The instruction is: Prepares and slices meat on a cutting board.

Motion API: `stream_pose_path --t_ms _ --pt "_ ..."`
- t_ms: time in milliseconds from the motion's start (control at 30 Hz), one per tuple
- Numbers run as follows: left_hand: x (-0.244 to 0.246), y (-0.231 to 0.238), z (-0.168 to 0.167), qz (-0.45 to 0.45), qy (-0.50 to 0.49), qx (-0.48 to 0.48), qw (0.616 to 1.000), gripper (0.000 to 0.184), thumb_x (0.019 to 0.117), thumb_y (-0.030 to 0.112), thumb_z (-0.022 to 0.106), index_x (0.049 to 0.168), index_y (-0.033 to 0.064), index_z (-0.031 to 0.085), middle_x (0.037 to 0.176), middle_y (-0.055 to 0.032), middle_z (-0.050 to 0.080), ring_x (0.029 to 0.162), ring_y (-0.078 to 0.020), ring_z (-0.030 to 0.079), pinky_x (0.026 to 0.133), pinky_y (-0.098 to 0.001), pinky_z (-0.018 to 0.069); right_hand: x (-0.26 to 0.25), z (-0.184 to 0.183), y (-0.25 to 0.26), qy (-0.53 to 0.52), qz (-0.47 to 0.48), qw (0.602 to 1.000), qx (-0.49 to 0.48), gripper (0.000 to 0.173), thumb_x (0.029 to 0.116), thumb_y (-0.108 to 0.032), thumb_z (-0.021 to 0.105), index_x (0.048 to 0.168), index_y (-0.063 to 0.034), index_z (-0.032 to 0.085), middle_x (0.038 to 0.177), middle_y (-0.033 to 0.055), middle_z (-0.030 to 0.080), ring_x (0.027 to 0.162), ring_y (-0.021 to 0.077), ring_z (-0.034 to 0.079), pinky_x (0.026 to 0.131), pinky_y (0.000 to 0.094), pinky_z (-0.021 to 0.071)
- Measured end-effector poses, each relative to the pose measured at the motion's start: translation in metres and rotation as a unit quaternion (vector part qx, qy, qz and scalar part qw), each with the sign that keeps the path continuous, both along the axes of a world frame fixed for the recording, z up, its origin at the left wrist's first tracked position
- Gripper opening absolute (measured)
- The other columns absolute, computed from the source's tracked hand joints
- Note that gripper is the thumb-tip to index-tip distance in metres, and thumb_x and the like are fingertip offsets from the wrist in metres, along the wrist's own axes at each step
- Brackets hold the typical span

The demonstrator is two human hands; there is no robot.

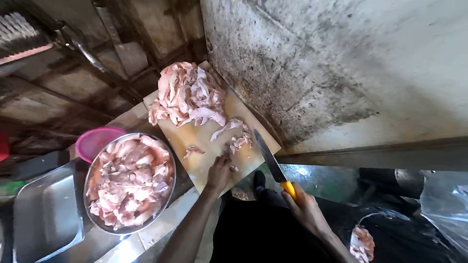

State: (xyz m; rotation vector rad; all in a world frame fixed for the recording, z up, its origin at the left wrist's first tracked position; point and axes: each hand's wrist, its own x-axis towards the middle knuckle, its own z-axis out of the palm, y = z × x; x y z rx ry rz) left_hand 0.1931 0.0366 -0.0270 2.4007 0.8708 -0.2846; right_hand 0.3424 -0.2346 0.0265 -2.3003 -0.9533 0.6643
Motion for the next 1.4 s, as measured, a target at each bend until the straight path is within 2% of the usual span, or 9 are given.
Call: stream_pose_path --t_ms 167,333,500,667,1000,1100,1167,1300,1400 --pt "0.043 -0.002 0.015 0.109 -0.117 -0.108 0.981 0.031 0.0973 0.025 0.07 0.12 0.0039 0.07 0.123 -0.0153 0.067 0.111 -0.0262 0.068 0.1 -0.0443 0.0562 -0.006 -0.002 -0.012 -0.021 -0.046 0.999 0.019 0.038 0.099 -0.042 0.056 0.109 -0.0064 0.065 0.067 0.0007 0.062 0.053 0.0118 0.06 0.049 0.0344 0.0529" --pt "0.073 0.033 0.048 0.047 -0.149 -0.079 0.985 0.041 0.0976 0.022 0.07 0.137 0.0115 0.064 0.131 -0.0136 0.067 0.116 -0.0286 0.068 0.099 -0.0516 0.0565 -0.005 -0.002 -0.02 -0.012 -0.065 0.998 0.019 0.04 0.0993 -0.045 0.055 0.108 -0.0082 0.066 0.067 0.0003 0.063 0.054 0.0129 0.061 0.049 0.037 0.053" --pt "0.056 0.04 0.023 0.032 0.069 0.007 0.997 0.031 0.0949 0.022 0.069 0.124 0.0106 0.069 0.129 -0.0184 0.063 0.117 -0.0384 0.063 0.092 -0.0584 0.0568 -0.001 -0.005 -0.026 -0.011 -0.07 0.997 0.021 0.04 0.0991 -0.047 0.053 0.108 -0.0095 0.066 0.067 -0.0007 0.062 0.055 0.0119 0.06 0.049 0.0358 0.0521" --pt "0.017 0.048 0.015 0.094 -0.071 -0.165 0.979 0.015 0.0986 0.012 0.065 0.112 0.0048 0.069 0.101 -0.0103 0.072 0.09 -0.021 0.071 0.087 -0.0429 0.0599 0.001 -0.004 -0.029 -0.009 -0.08 0.997 0.018 0.038 0.0983 -0.045 0.055 0.109 -0.0094 0.066 0.067 -0.0001 0.062 0.055 0.012 0.061 0.05 0.0354 0.0525" --pt "-0.037 0.068 0.068 0.363 -0.408 -0.536 0.643 0.032 0.1095 0.014 0.034 0.109 0.0092 0.066 0.097 -0.0091 0.07 0.084 -0.0177 0.069 0.076 -0.0328 0.0584 -0.002 -0.008 -0.018 -0.004 -0.039 0.999 0.022 0.036 0.098 -0.038 0.057 0.111 -0.0058 0.066 0.07 0.0047 0.065 0.056 0.0176 0.063 0.051 0.041 0.0545" --pt "-0.045 0.068 0.071 0.35 -0.447 -0.6 0.564 0.021 0.1072 0.019 0.046 0.11 0.0133 0.067 0.094 -0.0079 0.071 0.079 -0.0147 0.07 0.07 -0.0265 0.0584 -0.003 -0.006 -0.015 -0.012 -0.02 1.0 0.014 0.038 0.0981 -0.04 0.057 0.111 -0.006 0.065 0.068 0.0048 0.064 0.055 0.0183 0.062 0.05 0.0417 0.053" --pt "-0.05 0.07 0.069 0.333 -0.476 -0.635 0.51 0.024 0.0926 0.025 0.075 0.113 0.0145 0.069 0.096 -0.0066 0.071 0.081 -0.0137 0.071 0.07 -0.0245 0.0599 -0.003 -0.005 -0.012 -0.015 -0.011 1.0 0.01 0.037 0.0983 -0.04 0.057 0.11 -0.006 0.065 0.068 0.0052 0.063 0.055 0.0189 0.062 0.05 0.042 0.0529" --pt "-0.052 0.069 0.078 0.357 -0.498 -0.643 0.46 0.031 0.0867 0.02 0.081 0.114 0.0128 0.069 0.102 -0.0106 0.073 0.083 -0.016 0.073 0.07 -0.025 0.0617 -0.003 -0.006 -0.009 -0.018 -0.005 1.0 0.016 0.04 0.0986 -0.041 0.056 0.112 -0.0051 0.065 0.068 0.0061 0.064 0.054 0.0201 0.063 0.05 0.0434 0.0533" --pt "-0.053 0.076 0.082 0.37 -0.484 -0.619 0.496 0.029 0.1063 0.034 0.05 0.117 0.0133 0.067 0.108 -0.0118 0.071 0.082 -0.0171 0.07 0.067 -0.0257 0.0583 -0.002 -0.008 -0.009 -0.021 -0.003 0.999 0.025 0.04 0.099 -0.043 0.056 0.111 -0.0062 0.066 0.068 0.0049 0.064 0.054 0.0183 0.063 0.049 0.0416 0.0533"
